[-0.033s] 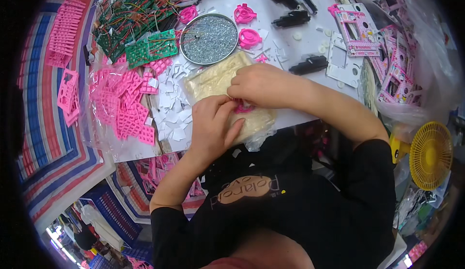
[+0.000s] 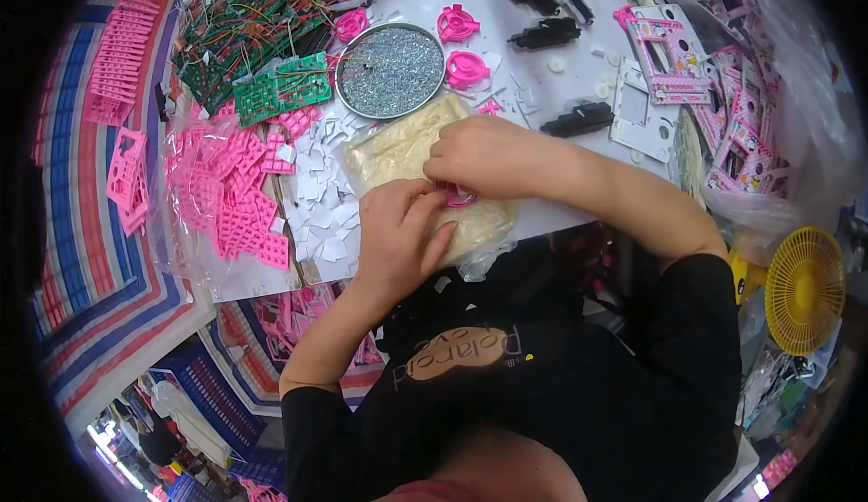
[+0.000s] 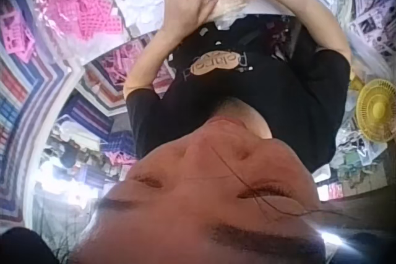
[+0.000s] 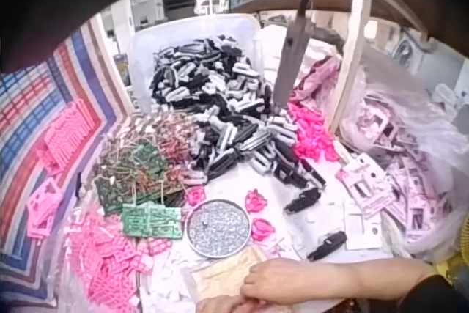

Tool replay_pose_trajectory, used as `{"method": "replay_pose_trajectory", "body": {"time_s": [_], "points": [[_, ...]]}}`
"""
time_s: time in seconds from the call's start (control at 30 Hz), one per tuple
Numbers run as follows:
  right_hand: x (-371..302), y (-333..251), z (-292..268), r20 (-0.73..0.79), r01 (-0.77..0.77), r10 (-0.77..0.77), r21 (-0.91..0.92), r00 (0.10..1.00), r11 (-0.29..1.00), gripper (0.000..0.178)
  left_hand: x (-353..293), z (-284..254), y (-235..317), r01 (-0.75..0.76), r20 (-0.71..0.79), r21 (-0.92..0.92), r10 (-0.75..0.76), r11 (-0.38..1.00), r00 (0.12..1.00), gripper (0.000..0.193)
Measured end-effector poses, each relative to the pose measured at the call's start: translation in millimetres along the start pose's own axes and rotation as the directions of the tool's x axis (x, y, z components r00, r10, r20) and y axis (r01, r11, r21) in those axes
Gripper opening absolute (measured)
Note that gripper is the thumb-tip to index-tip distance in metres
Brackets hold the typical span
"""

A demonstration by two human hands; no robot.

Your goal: Assembling internal electronic and mechanical components into a pink toy housing using a hot glue gun.

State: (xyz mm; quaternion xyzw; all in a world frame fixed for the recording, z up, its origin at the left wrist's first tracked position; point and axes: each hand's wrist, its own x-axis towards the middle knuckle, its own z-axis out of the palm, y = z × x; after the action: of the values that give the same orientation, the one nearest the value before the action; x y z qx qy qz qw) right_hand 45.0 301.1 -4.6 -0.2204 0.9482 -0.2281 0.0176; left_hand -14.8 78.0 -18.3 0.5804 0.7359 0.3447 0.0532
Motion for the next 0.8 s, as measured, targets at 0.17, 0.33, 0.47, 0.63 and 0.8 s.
{"method": "replay_pose_trajectory", "body": {"time_s": [0.17,0.33,0.47,0.63,0.8], "points": [[-2.0,-3.4,-15.1,-0.029,0.018,-0.021,-0.090,0.999,0.996,0.020,-13.9,11.6,-0.7,-0.042,0.045,0.099,0.037,0.994,0.998,0.037],[-24.5,-23.7,-11.1,-0.120,-0.197,0.185,-0.090,0.975,0.976,0.018,-19.6,15.1,-0.2,-0.003,0.008,0.112,0.003,0.994,1.000,0.035],[-33.0,-29.6,18.0,-0.320,-0.236,0.203,-0.068,0.926,0.969,0.018,-18.7,16.2,-1.1,0.006,0.019,0.122,-0.009,0.993,1.000,0.034],[-43.7,-27.3,3.3,-0.279,-0.165,0.211,0.181,0.937,0.970,0.016,-13.4,16.4,-3.5,-0.013,0.046,0.083,0.009,0.996,0.999,0.034],[-80.0,-42.4,-57.4,0.501,-0.362,0.214,0.220,0.839,0.906,0.010,-21.9,-12.3,-4.8,0.001,0.071,-0.144,0.010,0.990,0.997,0.046]]}}
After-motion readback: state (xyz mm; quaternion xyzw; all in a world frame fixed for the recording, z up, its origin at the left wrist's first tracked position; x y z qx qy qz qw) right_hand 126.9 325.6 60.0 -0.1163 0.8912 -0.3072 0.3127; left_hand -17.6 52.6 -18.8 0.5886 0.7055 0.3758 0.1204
